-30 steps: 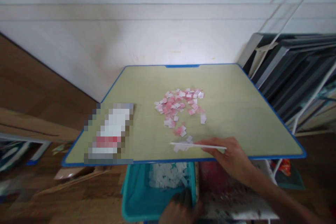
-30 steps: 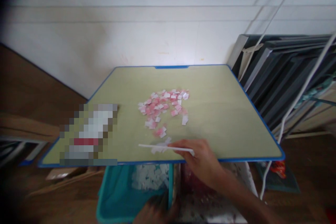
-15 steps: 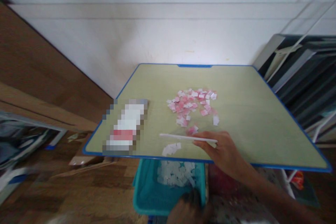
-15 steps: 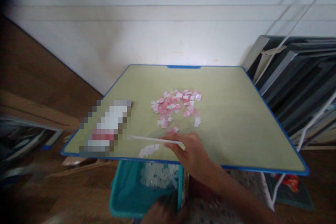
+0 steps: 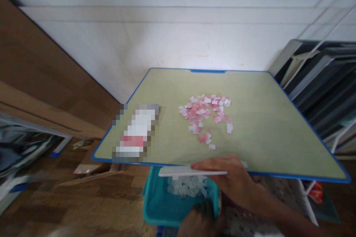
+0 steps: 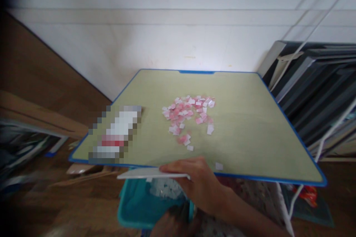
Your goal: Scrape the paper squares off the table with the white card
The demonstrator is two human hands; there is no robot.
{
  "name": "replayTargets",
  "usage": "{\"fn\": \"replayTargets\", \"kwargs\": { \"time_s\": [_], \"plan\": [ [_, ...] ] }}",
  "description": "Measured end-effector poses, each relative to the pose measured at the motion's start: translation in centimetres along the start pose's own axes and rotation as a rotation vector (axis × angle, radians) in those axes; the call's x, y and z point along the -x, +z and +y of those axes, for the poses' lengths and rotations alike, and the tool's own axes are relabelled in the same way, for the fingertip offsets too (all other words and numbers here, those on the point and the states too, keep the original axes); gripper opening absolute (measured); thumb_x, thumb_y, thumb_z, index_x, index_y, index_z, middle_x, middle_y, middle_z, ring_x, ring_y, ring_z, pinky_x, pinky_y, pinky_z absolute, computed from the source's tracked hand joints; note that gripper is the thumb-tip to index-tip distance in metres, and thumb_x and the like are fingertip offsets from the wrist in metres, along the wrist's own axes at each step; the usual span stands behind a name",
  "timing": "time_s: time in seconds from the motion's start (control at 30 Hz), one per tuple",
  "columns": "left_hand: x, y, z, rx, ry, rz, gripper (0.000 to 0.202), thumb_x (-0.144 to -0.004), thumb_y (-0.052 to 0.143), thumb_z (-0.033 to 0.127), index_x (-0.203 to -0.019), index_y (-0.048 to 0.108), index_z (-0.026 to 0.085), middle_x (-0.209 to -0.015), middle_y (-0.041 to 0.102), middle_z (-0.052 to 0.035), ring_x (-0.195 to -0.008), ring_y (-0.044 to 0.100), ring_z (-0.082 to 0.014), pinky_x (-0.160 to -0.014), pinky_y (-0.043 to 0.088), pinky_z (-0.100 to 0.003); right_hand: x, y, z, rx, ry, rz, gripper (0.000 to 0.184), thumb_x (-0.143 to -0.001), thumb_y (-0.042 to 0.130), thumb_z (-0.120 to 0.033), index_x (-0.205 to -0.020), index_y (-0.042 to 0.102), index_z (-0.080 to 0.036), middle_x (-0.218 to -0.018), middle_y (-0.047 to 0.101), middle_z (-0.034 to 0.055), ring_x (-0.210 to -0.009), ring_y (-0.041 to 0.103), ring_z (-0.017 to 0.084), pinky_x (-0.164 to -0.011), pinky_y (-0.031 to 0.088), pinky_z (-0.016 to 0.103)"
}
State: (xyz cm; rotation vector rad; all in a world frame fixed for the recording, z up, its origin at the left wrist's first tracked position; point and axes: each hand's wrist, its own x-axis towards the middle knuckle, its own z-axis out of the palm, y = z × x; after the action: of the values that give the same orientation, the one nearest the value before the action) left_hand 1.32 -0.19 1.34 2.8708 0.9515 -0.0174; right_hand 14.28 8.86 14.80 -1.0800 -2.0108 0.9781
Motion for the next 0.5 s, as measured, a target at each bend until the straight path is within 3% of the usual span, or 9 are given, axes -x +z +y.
{"fn": "replayTargets", "kwargs": {
  "time_s": [0.17, 0.23, 0.33, 0.5],
  "plan": [
    [0.3, 0.3, 0.0, 0.044, -0.021, -0.061, 0.034, -0.083, 0.049, 0.024, -0.116, 0.038, 0.024, -0.077, 0.059, -0.0059, -0.058, 0.056, -0.0226, -0.045, 0.047, -0.031, 3.8, -4.9, 1.0, 0.208, 0.074, 0.283, 0.019, -0.078, 0.052, -0.019, -0.084, 0.068, -0.029, -0.080, 0.071, -0.0039, -0.068, 0.068, 0.015, -0.063, 0.055, 0.021],
    [0.5, 0.5, -0.1, 0.053, -0.017, -0.071, 0.036, -0.083, 0.051, 0.025, -0.116, 0.038, 0.025, -0.078, 0.060, -0.0066, -0.060, 0.057, -0.0229, -0.047, 0.047, -0.031, 6.1, -6.9, 1.8, 0.286, 0.081, 0.294, 0.019, -0.074, 0.057, -0.021, -0.086, 0.068, -0.031, -0.078, 0.072, -0.0041, -0.062, 0.067, 0.017, -0.055, 0.055, 0.021],
    [0.5, 0.5, -0.2, 0.073, 0.007, -0.069, 0.039, -0.081, 0.054, 0.026, -0.116, 0.038, 0.023, -0.079, 0.060, -0.0071, -0.064, 0.057, -0.0235, -0.051, 0.048, -0.032, 9.3, -9.0, 2.7, 0.357, 0.140, 0.312, 0.021, -0.074, 0.056, -0.023, -0.089, 0.067, -0.034, -0.080, 0.071, -0.0052, -0.062, 0.067, 0.018, -0.055, 0.056, 0.023],
    [0.3, 0.1, -0.4, 0.062, 0.012, -0.108, 0.037, -0.081, 0.054, 0.023, -0.115, 0.038, 0.021, -0.080, 0.060, -0.0074, -0.066, 0.057, -0.0235, -0.052, 0.048, -0.032, 12.1, -10.5, 2.9, 0.378, 0.217, 0.383, 0.017, -0.070, 0.061, -0.032, -0.085, 0.068, -0.034, -0.081, 0.071, -0.0032, -0.065, 0.068, 0.020, -0.057, 0.057, 0.025]
  ]
}}
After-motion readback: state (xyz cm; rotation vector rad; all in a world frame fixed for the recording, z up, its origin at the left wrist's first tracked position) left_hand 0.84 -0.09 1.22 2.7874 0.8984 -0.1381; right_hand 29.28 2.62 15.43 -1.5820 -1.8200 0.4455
